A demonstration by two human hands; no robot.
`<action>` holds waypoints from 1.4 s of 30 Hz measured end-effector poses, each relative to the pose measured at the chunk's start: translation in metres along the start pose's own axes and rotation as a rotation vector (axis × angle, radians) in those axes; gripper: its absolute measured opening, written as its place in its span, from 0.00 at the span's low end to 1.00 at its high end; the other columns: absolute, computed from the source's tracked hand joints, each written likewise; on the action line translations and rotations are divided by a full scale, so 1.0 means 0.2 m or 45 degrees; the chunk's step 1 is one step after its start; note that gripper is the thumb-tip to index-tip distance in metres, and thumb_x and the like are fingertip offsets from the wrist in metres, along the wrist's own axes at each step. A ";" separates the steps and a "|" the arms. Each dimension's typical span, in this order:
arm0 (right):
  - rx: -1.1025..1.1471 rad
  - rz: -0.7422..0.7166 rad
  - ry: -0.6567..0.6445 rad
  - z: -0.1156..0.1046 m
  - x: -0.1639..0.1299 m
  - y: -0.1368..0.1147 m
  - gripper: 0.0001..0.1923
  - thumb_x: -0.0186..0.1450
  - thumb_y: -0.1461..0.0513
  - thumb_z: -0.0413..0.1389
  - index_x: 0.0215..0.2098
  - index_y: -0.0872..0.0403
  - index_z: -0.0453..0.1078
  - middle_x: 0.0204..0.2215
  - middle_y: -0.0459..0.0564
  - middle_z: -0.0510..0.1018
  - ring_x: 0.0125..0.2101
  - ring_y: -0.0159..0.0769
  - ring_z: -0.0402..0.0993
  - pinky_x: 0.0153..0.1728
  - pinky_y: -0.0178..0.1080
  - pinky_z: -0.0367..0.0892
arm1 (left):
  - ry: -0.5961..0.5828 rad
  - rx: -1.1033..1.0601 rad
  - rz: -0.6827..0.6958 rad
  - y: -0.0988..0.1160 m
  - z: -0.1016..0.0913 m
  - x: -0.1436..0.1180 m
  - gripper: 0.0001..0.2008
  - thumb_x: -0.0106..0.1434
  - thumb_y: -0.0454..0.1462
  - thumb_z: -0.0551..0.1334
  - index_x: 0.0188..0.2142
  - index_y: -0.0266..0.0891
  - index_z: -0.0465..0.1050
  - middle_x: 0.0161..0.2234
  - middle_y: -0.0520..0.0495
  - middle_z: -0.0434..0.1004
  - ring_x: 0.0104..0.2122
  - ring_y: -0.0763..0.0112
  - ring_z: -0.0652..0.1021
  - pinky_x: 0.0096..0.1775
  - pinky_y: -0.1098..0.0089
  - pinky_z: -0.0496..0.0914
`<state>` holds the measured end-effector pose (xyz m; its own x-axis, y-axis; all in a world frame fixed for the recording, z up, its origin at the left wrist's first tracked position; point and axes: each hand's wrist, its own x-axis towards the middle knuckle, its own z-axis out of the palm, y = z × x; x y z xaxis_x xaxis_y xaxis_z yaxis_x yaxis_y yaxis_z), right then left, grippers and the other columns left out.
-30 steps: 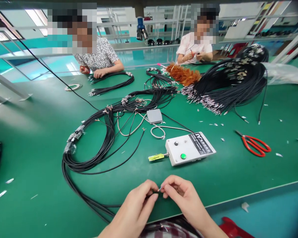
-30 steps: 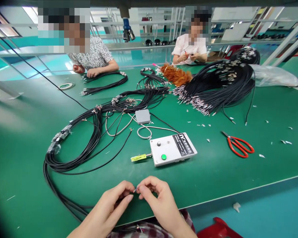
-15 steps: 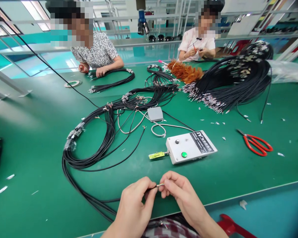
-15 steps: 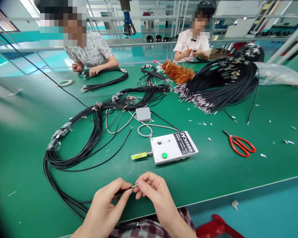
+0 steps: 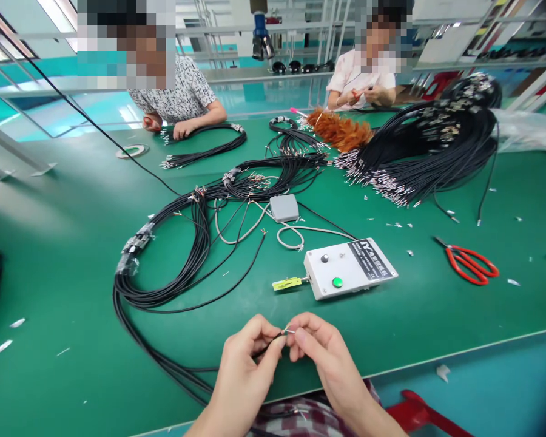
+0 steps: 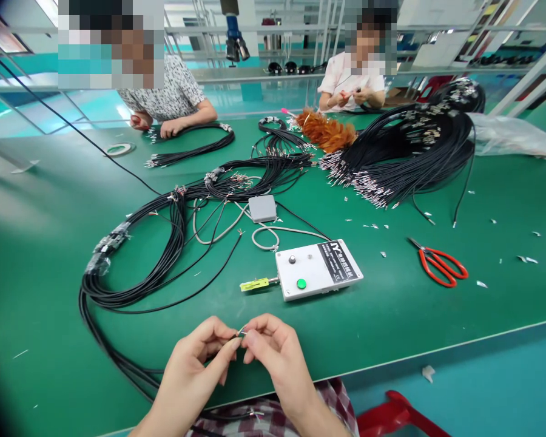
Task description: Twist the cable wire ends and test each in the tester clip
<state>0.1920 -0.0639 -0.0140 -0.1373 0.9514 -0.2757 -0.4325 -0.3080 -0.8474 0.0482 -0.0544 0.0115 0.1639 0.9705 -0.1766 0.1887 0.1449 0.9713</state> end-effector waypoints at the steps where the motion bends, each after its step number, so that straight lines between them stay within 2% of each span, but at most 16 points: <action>1: -0.034 0.005 0.014 0.01 0.01 -0.01 0.15 0.58 0.52 0.65 0.31 0.55 0.73 0.24 0.44 0.74 0.23 0.27 0.67 0.29 0.32 0.63 | -0.006 -0.007 -0.009 0.00 0.00 0.00 0.09 0.62 0.38 0.62 0.26 0.39 0.68 0.22 0.52 0.73 0.18 0.76 0.69 0.18 0.78 0.64; 6: -0.110 0.043 0.031 0.02 0.03 -0.03 0.15 0.55 0.52 0.66 0.27 0.55 0.73 0.21 0.42 0.71 0.22 0.27 0.64 0.28 0.32 0.62 | -0.105 -0.115 -0.129 0.00 -0.01 0.02 0.05 0.61 0.37 0.62 0.31 0.39 0.67 0.23 0.53 0.70 0.19 0.78 0.67 0.19 0.78 0.62; 9: -0.106 0.074 0.029 0.02 0.04 -0.03 0.16 0.54 0.52 0.66 0.25 0.55 0.73 0.19 0.41 0.69 0.21 0.27 0.63 0.29 0.33 0.62 | -0.158 -0.190 -0.080 0.02 -0.01 0.05 0.06 0.58 0.36 0.63 0.36 0.37 0.71 0.32 0.49 0.72 0.24 0.75 0.71 0.22 0.77 0.65; 11: -0.102 0.101 0.033 0.01 0.05 -0.04 0.16 0.54 0.51 0.66 0.25 0.55 0.72 0.18 0.41 0.69 0.21 0.27 0.63 0.29 0.33 0.61 | -0.183 -0.249 -0.046 0.02 -0.01 0.07 0.08 0.58 0.37 0.64 0.37 0.36 0.73 0.35 0.47 0.71 0.27 0.74 0.72 0.23 0.76 0.65; 15: -0.157 0.177 -0.012 0.01 0.06 -0.06 0.17 0.52 0.51 0.66 0.24 0.56 0.71 0.17 0.41 0.70 0.20 0.27 0.63 0.27 0.32 0.59 | -0.236 -0.406 -0.155 0.01 -0.02 0.09 0.09 0.56 0.39 0.67 0.33 0.35 0.73 0.29 0.51 0.70 0.23 0.77 0.69 0.24 0.76 0.63; 19: -0.258 0.122 -0.055 0.02 0.06 -0.07 0.18 0.55 0.50 0.64 0.23 0.55 0.68 0.17 0.42 0.71 0.21 0.28 0.65 0.27 0.33 0.62 | -0.133 -0.473 -0.253 -0.02 -0.01 0.08 0.12 0.61 0.43 0.65 0.31 0.37 0.68 0.20 0.56 0.67 0.16 0.80 0.65 0.21 0.77 0.59; 21: -0.344 0.065 -0.055 0.02 0.06 -0.06 0.17 0.58 0.50 0.62 0.24 0.55 0.68 0.18 0.42 0.70 0.21 0.29 0.65 0.27 0.34 0.62 | -0.097 -0.366 -0.200 -0.04 0.00 0.05 0.12 0.63 0.44 0.62 0.31 0.38 0.66 0.21 0.55 0.68 0.17 0.77 0.68 0.20 0.76 0.61; 23: -0.468 -0.004 -0.054 0.01 0.05 -0.05 0.15 0.60 0.52 0.60 0.25 0.55 0.68 0.19 0.42 0.70 0.22 0.29 0.65 0.27 0.33 0.62 | -0.071 -0.144 -0.060 -0.05 0.00 0.03 0.11 0.65 0.43 0.59 0.31 0.39 0.66 0.25 0.53 0.69 0.20 0.75 0.70 0.23 0.74 0.65; 25: -0.619 -0.098 -0.056 0.00 0.05 -0.04 0.12 0.63 0.56 0.57 0.26 0.55 0.69 0.21 0.42 0.70 0.24 0.29 0.65 0.28 0.33 0.62 | -0.027 0.023 0.042 -0.07 0.00 0.01 0.11 0.67 0.42 0.58 0.30 0.39 0.67 0.28 0.52 0.68 0.21 0.76 0.69 0.24 0.74 0.65; 29: -0.880 -0.258 -0.058 -0.03 0.05 -0.04 0.09 0.66 0.60 0.55 0.28 0.54 0.71 0.26 0.44 0.72 0.27 0.30 0.68 0.29 0.33 0.64 | 0.047 -0.111 -0.011 -0.08 0.00 0.03 0.13 0.65 0.44 0.59 0.28 0.39 0.65 0.27 0.54 0.65 0.18 0.79 0.62 0.21 0.75 0.58; 32: -1.145 -0.370 -0.051 -0.05 0.05 -0.06 0.03 0.65 0.63 0.57 0.35 0.53 0.73 0.31 0.44 0.77 0.29 0.31 0.72 0.34 0.34 0.65 | 0.074 -0.152 -0.028 -0.08 -0.01 0.05 0.13 0.64 0.44 0.61 0.28 0.39 0.64 0.25 0.54 0.64 0.19 0.78 0.63 0.23 0.75 0.59; 35: -1.503 -0.624 -0.032 -0.05 0.05 -0.08 0.08 0.63 0.63 0.61 0.42 0.51 0.73 0.36 0.45 0.79 0.33 0.34 0.74 0.37 0.37 0.62 | 0.066 -0.053 0.030 -0.08 -0.01 0.05 0.12 0.65 0.42 0.59 0.28 0.39 0.65 0.25 0.54 0.65 0.21 0.75 0.65 0.25 0.74 0.61; 37: -1.712 -0.852 -0.105 -0.06 0.06 -0.09 0.02 0.66 0.62 0.58 0.38 0.51 0.73 0.34 0.45 0.79 0.33 0.34 0.73 0.35 0.38 0.58 | 0.036 0.051 0.123 -0.09 -0.02 0.05 0.11 0.66 0.40 0.57 0.28 0.39 0.66 0.27 0.52 0.66 0.25 0.73 0.67 0.29 0.73 0.64; 39: -1.845 -1.051 -0.247 -0.07 0.08 -0.11 0.09 0.71 0.63 0.52 0.33 0.52 0.72 0.31 0.45 0.79 0.31 0.33 0.71 0.33 0.39 0.55 | -0.030 0.097 0.181 -0.09 -0.03 0.05 0.11 0.66 0.39 0.57 0.27 0.39 0.66 0.29 0.51 0.67 0.29 0.71 0.68 0.32 0.72 0.65; 42: -1.929 -1.214 -0.380 -0.08 0.13 -0.17 0.12 0.72 0.63 0.50 0.32 0.53 0.71 0.32 0.45 0.80 0.33 0.33 0.71 0.34 0.40 0.53 | -0.093 -0.040 0.085 -0.09 -0.05 0.08 0.12 0.65 0.42 0.58 0.28 0.39 0.65 0.27 0.53 0.64 0.24 0.74 0.65 0.26 0.73 0.61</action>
<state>0.2180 -0.0290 0.0003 -0.5664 0.7000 0.4350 0.6230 0.7092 -0.3301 0.0380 -0.0404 -0.0064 0.2457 0.9617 -0.1213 0.1443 0.0874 0.9857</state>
